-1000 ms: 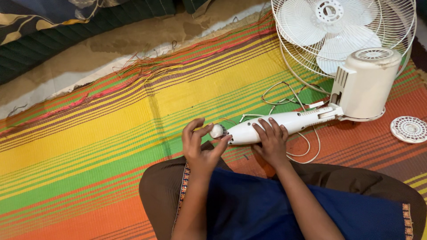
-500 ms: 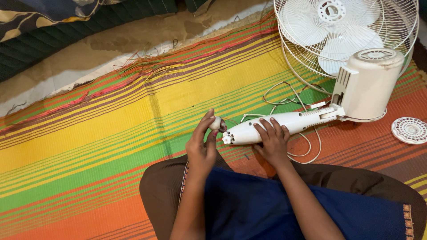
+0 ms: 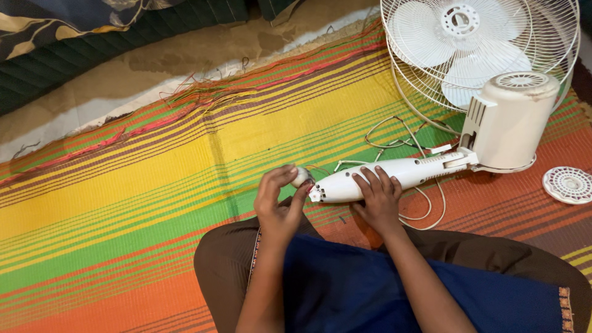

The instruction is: The person assembles a white table fan by hand. They attach the fan blade to the motor housing, then place the front wire cage over the blade and secure it with a plastic nut.

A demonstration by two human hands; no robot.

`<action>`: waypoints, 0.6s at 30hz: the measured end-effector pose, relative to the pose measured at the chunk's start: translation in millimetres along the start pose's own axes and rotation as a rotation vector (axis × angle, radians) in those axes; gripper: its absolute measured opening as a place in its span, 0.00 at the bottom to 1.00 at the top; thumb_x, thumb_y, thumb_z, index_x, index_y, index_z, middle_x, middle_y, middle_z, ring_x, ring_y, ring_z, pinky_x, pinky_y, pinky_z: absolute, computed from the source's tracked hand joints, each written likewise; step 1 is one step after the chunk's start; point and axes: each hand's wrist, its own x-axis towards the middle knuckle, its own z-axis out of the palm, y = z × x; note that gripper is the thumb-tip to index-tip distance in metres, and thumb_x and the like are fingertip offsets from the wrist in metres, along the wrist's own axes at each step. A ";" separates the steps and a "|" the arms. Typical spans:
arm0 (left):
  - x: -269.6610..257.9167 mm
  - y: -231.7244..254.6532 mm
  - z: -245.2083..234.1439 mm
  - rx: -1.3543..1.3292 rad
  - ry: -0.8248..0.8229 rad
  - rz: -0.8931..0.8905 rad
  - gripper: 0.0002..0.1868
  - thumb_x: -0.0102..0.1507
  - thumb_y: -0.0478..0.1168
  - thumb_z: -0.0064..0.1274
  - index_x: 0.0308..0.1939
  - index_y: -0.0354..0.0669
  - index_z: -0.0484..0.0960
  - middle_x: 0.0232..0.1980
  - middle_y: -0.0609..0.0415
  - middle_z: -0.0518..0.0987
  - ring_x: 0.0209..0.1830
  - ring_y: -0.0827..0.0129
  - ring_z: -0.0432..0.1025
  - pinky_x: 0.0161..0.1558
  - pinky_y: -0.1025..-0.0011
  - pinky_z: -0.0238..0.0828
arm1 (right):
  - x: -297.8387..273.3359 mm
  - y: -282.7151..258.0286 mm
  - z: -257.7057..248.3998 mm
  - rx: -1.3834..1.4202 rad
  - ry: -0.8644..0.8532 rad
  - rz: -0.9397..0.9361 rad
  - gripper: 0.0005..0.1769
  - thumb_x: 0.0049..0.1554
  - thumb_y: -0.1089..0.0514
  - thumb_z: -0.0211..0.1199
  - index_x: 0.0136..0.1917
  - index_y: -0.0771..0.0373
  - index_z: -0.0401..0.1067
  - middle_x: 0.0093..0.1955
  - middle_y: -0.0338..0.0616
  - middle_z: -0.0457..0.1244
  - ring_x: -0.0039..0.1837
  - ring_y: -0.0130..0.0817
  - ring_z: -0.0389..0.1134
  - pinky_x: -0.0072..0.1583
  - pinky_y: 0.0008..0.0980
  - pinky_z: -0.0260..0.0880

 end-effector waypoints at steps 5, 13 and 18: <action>-1.6 -0.9 -0.8 -0.112 -0.126 -0.046 0.20 0.65 0.25 0.57 0.60 0.38 0.74 0.69 0.42 0.76 0.62 0.54 0.79 0.53 0.65 0.84 | 1.0 -0.3 -0.2 0.007 0.003 0.007 0.51 0.38 0.48 0.80 0.73 0.45 0.63 0.75 0.38 0.57 0.79 0.43 0.50 0.76 0.52 0.37; -15.9 -5.9 29.4 -0.205 0.145 0.024 0.22 0.62 0.29 0.60 0.56 0.36 0.68 0.64 0.41 0.58 0.67 0.57 0.66 0.59 0.65 0.76 | -2.2 1.9 1.6 0.021 -0.007 0.006 0.51 0.39 0.47 0.80 0.74 0.44 0.62 0.76 0.38 0.56 0.80 0.44 0.49 0.76 0.54 0.38; -19.5 -7.4 26.0 -0.083 0.151 -0.014 0.13 0.66 0.31 0.59 0.53 0.34 0.74 0.56 0.45 0.66 0.52 0.65 0.71 0.52 0.71 0.80 | -5.5 4.7 6.8 0.018 -0.013 0.010 0.52 0.39 0.46 0.80 0.74 0.44 0.62 0.76 0.38 0.56 0.80 0.44 0.48 0.75 0.55 0.37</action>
